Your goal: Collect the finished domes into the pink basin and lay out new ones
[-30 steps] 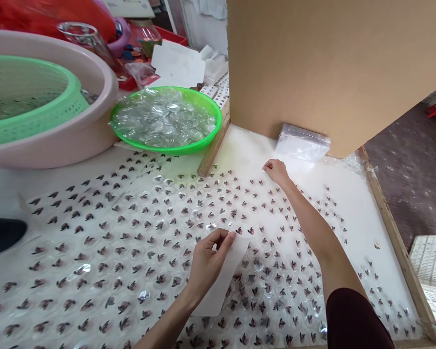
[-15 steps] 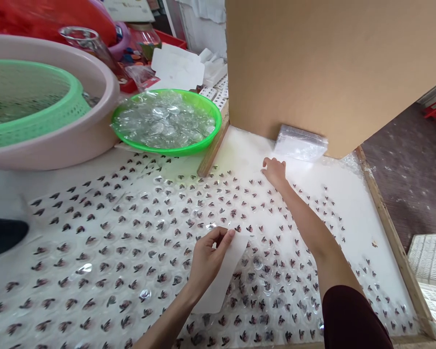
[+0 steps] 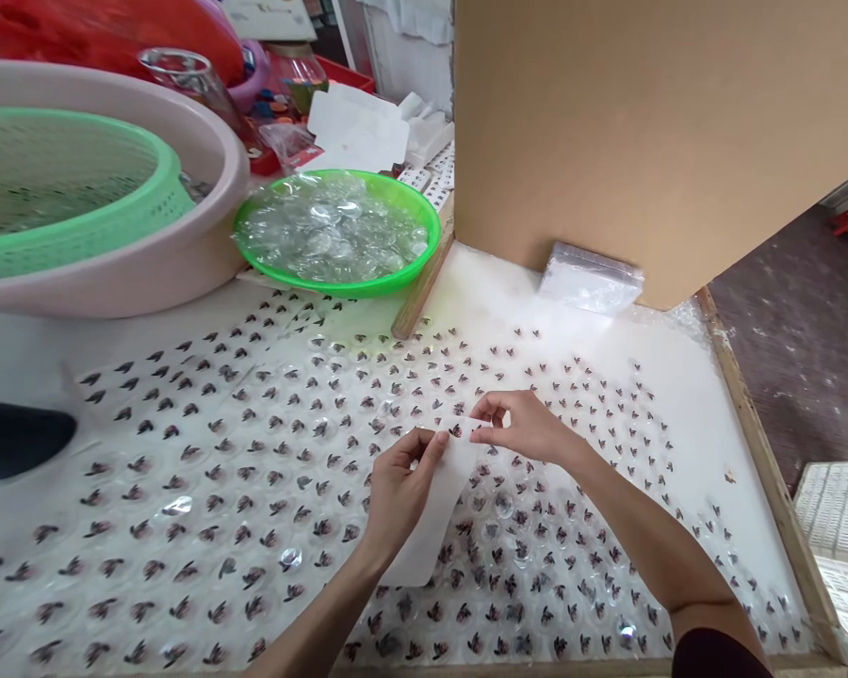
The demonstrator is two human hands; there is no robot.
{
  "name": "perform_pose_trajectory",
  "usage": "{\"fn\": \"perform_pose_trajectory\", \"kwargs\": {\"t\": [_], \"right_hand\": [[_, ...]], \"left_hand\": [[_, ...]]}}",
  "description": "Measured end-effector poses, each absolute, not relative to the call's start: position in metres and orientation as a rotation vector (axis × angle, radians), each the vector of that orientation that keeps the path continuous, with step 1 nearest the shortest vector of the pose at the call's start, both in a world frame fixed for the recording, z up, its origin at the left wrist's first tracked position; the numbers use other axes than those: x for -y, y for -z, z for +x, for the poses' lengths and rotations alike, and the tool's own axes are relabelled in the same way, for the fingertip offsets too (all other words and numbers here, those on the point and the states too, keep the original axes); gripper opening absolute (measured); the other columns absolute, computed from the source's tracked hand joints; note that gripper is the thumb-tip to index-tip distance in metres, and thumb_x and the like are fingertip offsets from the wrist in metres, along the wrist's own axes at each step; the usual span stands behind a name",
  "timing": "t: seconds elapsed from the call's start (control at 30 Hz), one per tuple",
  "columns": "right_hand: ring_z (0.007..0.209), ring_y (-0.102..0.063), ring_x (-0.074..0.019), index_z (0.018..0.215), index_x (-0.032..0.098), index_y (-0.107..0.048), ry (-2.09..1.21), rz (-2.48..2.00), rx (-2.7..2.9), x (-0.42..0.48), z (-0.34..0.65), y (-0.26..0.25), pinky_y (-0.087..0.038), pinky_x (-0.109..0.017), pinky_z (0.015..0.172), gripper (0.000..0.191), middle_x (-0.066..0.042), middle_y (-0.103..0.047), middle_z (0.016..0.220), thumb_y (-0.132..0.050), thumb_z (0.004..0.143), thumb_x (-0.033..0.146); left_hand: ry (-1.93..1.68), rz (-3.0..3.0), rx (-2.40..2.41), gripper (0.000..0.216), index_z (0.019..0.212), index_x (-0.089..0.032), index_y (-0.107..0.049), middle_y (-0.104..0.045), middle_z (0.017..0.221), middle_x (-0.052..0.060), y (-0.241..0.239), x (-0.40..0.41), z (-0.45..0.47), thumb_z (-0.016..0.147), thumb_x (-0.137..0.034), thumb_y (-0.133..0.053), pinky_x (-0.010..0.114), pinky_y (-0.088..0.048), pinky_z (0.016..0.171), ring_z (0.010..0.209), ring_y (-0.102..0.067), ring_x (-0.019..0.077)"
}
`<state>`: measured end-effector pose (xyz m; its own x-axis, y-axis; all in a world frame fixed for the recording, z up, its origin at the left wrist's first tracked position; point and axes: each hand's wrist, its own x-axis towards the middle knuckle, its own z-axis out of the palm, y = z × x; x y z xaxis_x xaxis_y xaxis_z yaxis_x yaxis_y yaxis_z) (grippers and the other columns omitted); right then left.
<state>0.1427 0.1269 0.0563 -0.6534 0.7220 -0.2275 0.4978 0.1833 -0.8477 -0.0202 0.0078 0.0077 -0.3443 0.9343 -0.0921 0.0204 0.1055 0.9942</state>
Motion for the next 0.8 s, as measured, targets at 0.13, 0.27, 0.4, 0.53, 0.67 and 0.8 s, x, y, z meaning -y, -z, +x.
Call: {"fn": "perform_pose_trajectory", "kwargs": {"t": [0.13,0.27,0.4,0.53,0.67,0.8], "right_hand": [[0.072,-0.061,-0.0184,0.076,0.024,-0.069,-1.514,-1.182,2.191,-0.103,0.143,-0.058,-0.049,-0.032,0.070,0.022,-0.001,-0.066,0.074,-0.070,0.084,0.044],[0.073,-0.063,-0.0188,0.083,0.026,-0.070,-1.448,-1.161,2.154,-0.098,0.138,-0.056,-0.050,-0.033,0.071,0.018,-0.001,-0.068,0.078,-0.068,0.087,0.044],[0.082,-0.062,-0.0219,0.081,0.028,-0.068,-1.214,-1.113,2.143,-0.096,0.137,-0.058,-0.048,-0.038,0.080,0.019,-0.003,-0.067,0.085,-0.067,0.089,0.045],[0.088,-0.060,-0.0223,0.098,0.030,-0.066,-1.112,-1.091,1.982,-0.092,0.132,-0.057,-0.048,-0.039,0.083,0.018,-0.004,-0.064,0.093,-0.066,0.090,0.045],[0.087,-0.063,-0.0202,0.127,0.031,-0.049,-1.409,-1.018,1.966,-0.090,0.121,-0.058,-0.048,-0.040,0.088,0.044,0.000,-0.065,0.088,-0.068,0.088,0.040],[0.083,-0.064,-0.0191,0.122,0.028,-0.043,-1.303,-1.023,1.808,-0.141,0.120,-0.054,-0.050,-0.036,0.082,0.044,0.001,-0.064,0.084,-0.066,0.086,0.039]], "left_hand": [[-1.392,1.032,-1.506,0.028,0.094,-0.020,-0.068,-0.067,0.084,0.003,-0.008,-0.007,-0.018,0.087,-0.047,-0.064,0.025,-0.046,0.070,0.078,-0.059,0.0165],[-1.384,1.012,-1.536,0.035,0.070,-0.018,-0.060,-0.053,0.064,-0.002,-0.003,-0.005,-0.018,0.089,-0.048,-0.061,0.023,-0.038,0.056,0.061,-0.047,0.0122],[-1.394,0.976,-1.587,0.041,0.062,-0.019,-0.048,-0.039,0.058,-0.005,-0.003,-0.005,-0.018,0.088,-0.048,-0.061,0.023,-0.031,0.051,0.055,-0.034,0.0103],[-1.401,1.005,-1.619,0.040,0.062,-0.020,-0.046,-0.036,0.059,-0.004,-0.006,-0.006,-0.019,0.088,-0.047,-0.061,0.023,-0.030,0.052,0.056,-0.031,0.0104],[-1.406,1.049,-1.632,0.039,0.062,-0.020,-0.046,-0.036,0.058,-0.004,-0.006,-0.006,-0.019,0.088,-0.045,-0.059,0.023,-0.030,0.052,0.055,-0.031,0.0106],[-1.400,1.063,-1.621,0.035,0.065,-0.020,-0.052,-0.043,0.060,-0.002,-0.007,-0.007,-0.020,0.090,-0.044,-0.055,0.022,-0.033,0.051,0.057,-0.038,0.0117]]}}
